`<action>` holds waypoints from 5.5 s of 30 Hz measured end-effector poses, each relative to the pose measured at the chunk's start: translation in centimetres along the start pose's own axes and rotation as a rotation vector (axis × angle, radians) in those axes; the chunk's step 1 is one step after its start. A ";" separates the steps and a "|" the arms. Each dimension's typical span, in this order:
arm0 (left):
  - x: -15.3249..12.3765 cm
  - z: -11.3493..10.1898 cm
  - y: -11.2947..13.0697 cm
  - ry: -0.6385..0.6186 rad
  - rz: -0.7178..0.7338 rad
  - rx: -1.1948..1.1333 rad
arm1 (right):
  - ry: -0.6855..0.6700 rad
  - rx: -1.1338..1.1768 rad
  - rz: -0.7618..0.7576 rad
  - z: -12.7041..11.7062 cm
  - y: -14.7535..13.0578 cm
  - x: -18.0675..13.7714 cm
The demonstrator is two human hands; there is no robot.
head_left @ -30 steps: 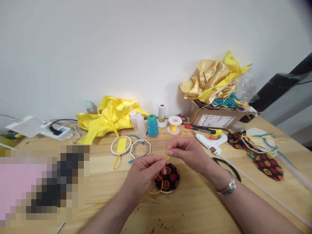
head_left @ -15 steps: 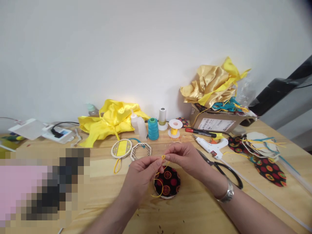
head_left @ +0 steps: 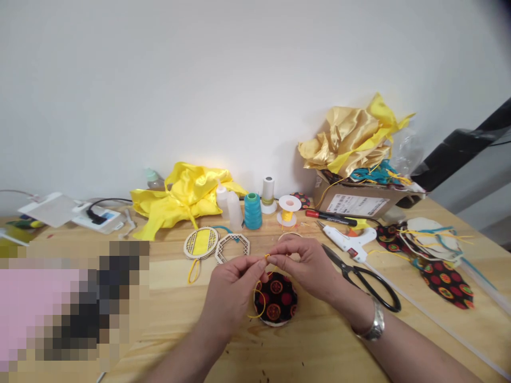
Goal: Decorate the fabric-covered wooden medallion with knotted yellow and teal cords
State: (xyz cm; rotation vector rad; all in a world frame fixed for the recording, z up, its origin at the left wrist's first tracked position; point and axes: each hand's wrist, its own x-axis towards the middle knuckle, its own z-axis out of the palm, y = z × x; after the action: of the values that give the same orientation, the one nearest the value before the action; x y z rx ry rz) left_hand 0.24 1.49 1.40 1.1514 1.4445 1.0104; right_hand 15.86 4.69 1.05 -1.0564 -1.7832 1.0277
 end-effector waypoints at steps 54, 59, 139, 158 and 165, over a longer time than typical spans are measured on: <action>0.4 0.3 -0.7 -0.070 -0.147 -0.438 | 0.056 -0.048 -0.005 0.2 0.0 0.1; 0.6 0.0 -0.7 -0.084 -0.176 -0.534 | 0.077 -0.050 -0.022 0.4 0.0 0.0; 0.5 -0.1 -0.7 -0.148 -0.258 -0.682 | 0.044 -0.336 -0.361 0.8 1.0 -0.6; 0.6 0.0 -0.7 -0.130 -0.216 -0.600 | 0.027 -0.353 -0.337 0.5 0.8 -0.6; 0.4 0.1 -0.5 -0.120 -0.226 -0.589 | 0.010 -0.473 -0.376 0.6 0.9 -0.6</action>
State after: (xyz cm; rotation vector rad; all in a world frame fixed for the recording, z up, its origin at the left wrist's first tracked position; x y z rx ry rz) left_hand 0.20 1.80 0.83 0.5952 1.0480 1.0848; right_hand 15.77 4.31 -0.13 -0.9367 -2.1700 0.3792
